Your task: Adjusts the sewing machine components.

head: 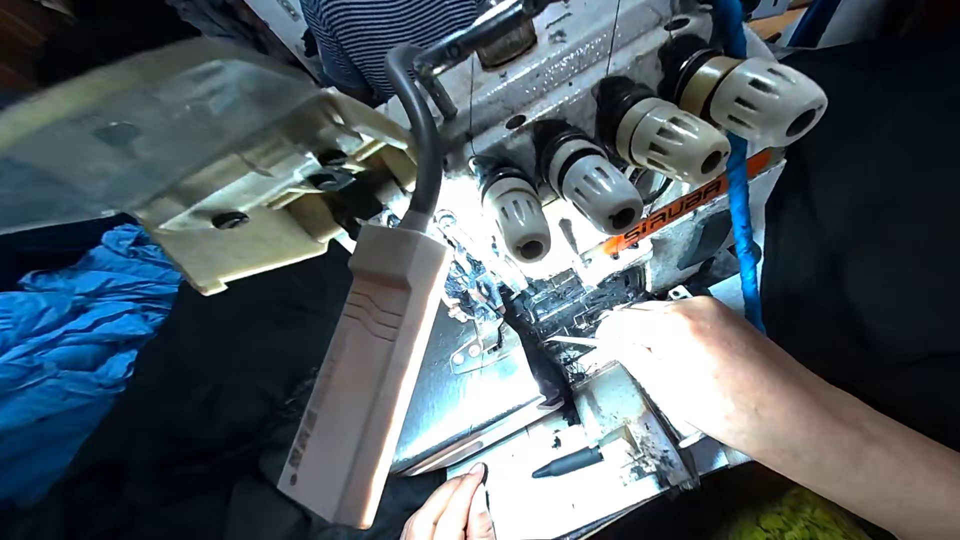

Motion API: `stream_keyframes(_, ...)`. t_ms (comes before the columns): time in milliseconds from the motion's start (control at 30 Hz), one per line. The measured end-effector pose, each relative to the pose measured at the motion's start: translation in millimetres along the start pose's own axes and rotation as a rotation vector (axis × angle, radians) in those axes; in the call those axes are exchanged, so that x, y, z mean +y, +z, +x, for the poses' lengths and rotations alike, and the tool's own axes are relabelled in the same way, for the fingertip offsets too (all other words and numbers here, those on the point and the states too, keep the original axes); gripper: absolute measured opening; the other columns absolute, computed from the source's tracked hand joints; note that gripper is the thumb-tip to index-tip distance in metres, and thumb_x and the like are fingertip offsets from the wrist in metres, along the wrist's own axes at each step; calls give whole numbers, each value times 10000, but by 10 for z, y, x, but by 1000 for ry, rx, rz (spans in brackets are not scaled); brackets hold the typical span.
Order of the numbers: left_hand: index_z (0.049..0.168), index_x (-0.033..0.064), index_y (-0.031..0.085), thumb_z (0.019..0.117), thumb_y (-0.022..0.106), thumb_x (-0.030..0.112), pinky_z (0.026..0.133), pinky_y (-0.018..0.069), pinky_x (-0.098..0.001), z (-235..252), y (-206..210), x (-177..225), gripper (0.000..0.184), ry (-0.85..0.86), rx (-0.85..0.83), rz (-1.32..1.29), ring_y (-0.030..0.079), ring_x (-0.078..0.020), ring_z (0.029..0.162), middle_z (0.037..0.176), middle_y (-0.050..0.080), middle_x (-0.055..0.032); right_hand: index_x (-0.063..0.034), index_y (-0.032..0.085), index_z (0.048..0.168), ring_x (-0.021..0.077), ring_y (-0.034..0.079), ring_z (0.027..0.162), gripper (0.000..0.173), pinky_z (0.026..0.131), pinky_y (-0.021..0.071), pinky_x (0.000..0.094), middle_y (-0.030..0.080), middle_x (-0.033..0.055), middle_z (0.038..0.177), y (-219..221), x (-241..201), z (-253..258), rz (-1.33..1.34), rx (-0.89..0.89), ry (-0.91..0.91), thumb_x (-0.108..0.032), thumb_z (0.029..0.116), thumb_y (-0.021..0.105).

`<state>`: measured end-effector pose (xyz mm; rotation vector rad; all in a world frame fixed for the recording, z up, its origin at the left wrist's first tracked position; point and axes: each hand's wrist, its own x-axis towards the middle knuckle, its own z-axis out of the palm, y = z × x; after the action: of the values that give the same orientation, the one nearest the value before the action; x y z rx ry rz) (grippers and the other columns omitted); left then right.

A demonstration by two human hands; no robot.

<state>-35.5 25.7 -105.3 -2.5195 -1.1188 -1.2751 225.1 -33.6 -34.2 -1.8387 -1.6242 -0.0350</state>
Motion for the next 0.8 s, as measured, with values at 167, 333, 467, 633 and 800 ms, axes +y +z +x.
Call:
stream_keyframes(167, 861, -4, 745, 962, 572, 81, 866, 453, -123, -2, 5, -21, 217, 18, -1, -14, 643, -100, 881, 815, 686, -127, -158, 731, 800, 125, 652, 604, 93, 490, 511, 309, 641, -22, 671, 8, 11, -19, 0, -20, 24, -155, 873, 675)
stream_keyframes(333, 847, -18, 743, 961, 583, 84, 864, 451, -125, 0, 5, 1, 222, 5, 2, -6, 644, -108, 878, 805, 685, -140, -156, 736, 804, 138, 659, 611, 98, 490, 514, 321, 656, -11, 687, 12, 20, -15, 2, -16, 8, -154, 872, 666)
stream_keyframes(467, 854, -8, 741, 967, 576, 88, 873, 449, -120, -2, 9, -11, 222, 14, 5, -10, 639, -97, 882, 810, 678, -130, -165, 740, 813, 129, 686, 658, 127, 517, 535, 317, 684, -13, 726, 7, 27, -16, 14, -30, 12, -179, 900, 650)
stream_keyframes(633, 838, -12, 744, 966, 581, 93, 861, 451, -127, 1, 8, -1, 232, 8, 10, 3, 645, -114, 879, 798, 682, -140, -160, 748, 832, 125, 648, 606, 105, 496, 508, 313, 644, -22, 677, -14, 13, -10, 10, -33, 35, -149, 886, 658)
stream_keyframes(800, 839, -16, 749, 958, 579, 78, 865, 454, -129, -10, 6, -1, 227, 0, 3, 6, 648, -119, 884, 801, 683, -144, -157, 745, 824, 134, 676, 657, 114, 523, 524, 323, 685, -5, 728, -9, 24, -4, 23, -50, 34, -156, 893, 653)
